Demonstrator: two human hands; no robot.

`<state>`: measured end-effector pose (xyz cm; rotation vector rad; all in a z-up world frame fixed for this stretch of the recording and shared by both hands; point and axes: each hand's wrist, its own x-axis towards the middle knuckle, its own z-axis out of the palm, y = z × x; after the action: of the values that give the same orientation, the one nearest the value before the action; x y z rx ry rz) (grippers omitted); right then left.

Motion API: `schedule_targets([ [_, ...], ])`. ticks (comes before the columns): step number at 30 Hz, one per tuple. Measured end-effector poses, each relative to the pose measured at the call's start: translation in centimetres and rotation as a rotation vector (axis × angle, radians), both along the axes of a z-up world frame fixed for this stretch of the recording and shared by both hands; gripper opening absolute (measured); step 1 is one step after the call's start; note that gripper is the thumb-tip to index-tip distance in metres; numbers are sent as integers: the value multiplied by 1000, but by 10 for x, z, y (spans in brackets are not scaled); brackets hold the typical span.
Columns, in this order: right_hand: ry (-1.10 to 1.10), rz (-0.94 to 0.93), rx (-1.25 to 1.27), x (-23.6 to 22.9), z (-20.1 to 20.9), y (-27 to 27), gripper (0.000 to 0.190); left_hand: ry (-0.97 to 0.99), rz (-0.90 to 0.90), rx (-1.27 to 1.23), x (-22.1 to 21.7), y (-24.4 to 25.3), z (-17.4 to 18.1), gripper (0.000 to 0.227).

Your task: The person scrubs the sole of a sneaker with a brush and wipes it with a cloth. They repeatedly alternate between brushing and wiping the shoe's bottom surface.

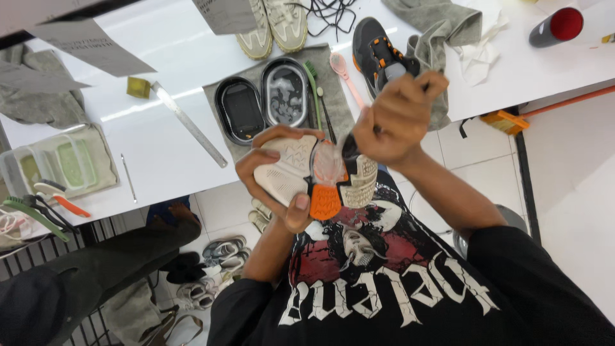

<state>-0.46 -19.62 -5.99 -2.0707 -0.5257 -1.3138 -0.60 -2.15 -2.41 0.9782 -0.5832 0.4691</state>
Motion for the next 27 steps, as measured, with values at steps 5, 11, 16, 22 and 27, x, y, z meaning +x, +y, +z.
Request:
schedule_targets([
  [5, 25, 11, 11, -14, 15, 14, 51, 36, -12, 42, -6, 2, 6, 48],
  [11, 47, 7, 64, -17, 44, 30, 52, 25, -54, 66, -2, 2, 8, 46],
  [16, 61, 19, 30, -9, 29, 16, 52, -61, 1, 195, -1, 6, -6, 46],
  [22, 125, -13, 100, -6, 29, 19, 50, -164, 66, 261, 0, 9, 6, 46],
  [27, 201, -4, 207, -2, 15, 14, 49, -227, 154, 271, 0, -2, 8, 43],
])
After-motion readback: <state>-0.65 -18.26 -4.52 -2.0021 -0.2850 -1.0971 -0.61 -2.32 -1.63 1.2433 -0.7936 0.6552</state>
